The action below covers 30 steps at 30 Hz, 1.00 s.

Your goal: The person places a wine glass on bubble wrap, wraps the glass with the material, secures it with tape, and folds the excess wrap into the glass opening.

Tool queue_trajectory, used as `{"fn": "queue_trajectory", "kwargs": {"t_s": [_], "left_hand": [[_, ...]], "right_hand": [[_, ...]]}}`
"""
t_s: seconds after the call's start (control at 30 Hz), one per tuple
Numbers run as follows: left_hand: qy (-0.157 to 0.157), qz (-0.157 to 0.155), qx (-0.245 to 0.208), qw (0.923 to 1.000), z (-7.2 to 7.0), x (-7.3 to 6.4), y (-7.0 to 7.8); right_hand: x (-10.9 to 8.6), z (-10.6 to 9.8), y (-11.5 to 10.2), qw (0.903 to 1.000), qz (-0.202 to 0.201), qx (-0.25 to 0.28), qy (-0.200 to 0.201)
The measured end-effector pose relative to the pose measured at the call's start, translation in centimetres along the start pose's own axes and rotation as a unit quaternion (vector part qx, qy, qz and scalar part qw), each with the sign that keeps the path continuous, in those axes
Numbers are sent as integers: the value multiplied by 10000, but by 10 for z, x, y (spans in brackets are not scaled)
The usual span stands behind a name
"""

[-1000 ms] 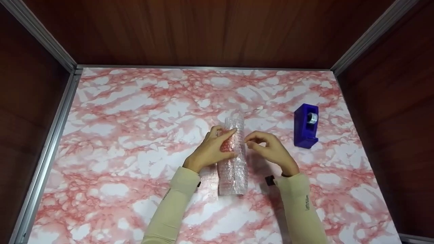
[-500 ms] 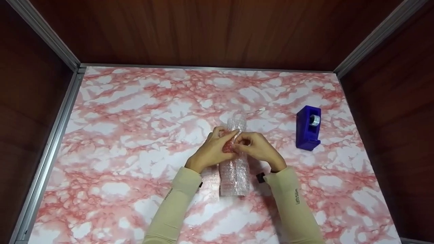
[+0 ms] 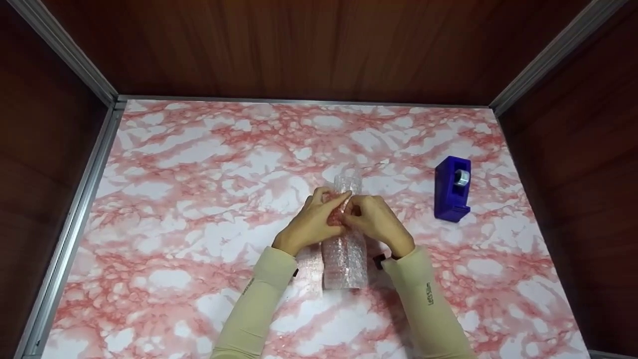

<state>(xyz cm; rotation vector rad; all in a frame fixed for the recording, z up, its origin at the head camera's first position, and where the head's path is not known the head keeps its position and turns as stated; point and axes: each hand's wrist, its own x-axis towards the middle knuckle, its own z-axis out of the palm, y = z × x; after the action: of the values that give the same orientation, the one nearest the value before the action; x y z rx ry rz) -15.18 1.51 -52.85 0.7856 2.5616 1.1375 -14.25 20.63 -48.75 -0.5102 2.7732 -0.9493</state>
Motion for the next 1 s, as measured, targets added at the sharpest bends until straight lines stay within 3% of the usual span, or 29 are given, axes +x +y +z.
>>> {"fn": "queue_trajectory", "kwargs": {"t_s": [0.2, 0.4, 0.7, 0.83, 1.0], "left_hand": [[20, 21, -8, 10000, 0, 0, 0], [-4, 46, -76, 10000, 0, 0, -1], [14, 101, -228, 9997, 0, -3, -5], [31, 165, -257, 9995, 0, -3, -6], [16, 68, -312, 9995, 0, -4, -8]], "right_hand": [[-1, 4, -12, 9975, 372, -569, 169], [-2, 5, -10, 9964, 593, -529, 292], [-5, 8, 23, 9946, 876, 370, 411], [-5, 16, 40, 9863, 1293, 930, 432], [-3, 28, 52, 9717, 1880, 1425, 110]]}}
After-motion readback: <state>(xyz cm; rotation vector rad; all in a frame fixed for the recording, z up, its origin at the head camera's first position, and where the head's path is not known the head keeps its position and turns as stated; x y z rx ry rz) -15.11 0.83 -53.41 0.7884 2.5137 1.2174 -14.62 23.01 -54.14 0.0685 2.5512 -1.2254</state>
